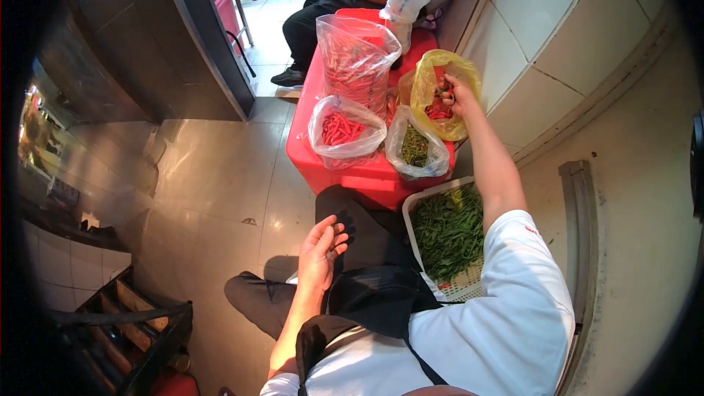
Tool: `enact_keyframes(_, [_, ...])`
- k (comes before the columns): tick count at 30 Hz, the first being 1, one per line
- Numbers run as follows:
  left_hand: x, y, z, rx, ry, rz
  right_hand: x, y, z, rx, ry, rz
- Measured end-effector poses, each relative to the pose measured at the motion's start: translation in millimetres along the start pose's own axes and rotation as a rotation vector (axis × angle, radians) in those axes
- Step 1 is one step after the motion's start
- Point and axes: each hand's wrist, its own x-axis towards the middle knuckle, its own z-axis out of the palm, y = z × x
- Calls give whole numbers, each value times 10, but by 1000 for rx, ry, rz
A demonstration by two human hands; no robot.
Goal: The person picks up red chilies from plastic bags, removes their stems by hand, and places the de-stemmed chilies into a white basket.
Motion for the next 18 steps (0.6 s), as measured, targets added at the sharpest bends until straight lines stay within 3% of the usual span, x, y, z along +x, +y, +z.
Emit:
enact_keyframes(5, [67,25,80,56,-87,5,-653,-152,220,55,-229,-36])
enact_keyframes(10, [295,355,488,110,-295,155,-1779,-5,1167,-129,-547,111])
enact_keyframes(12, [305,515,681,162,-288,293,-2141,109,1575,-275,-771,215])
enact_keyframes(14, [334,553,724,156,-228,584,-2416,152,1938,-469,-825,246])
enact_keyframes(16, [288,697,611,430,-146,833,-2535,190,2188,-573,-955,269])
enact_keyframes(18, [256,779,431,503,-136,809,-2507,324,2285,-560,-995,266])
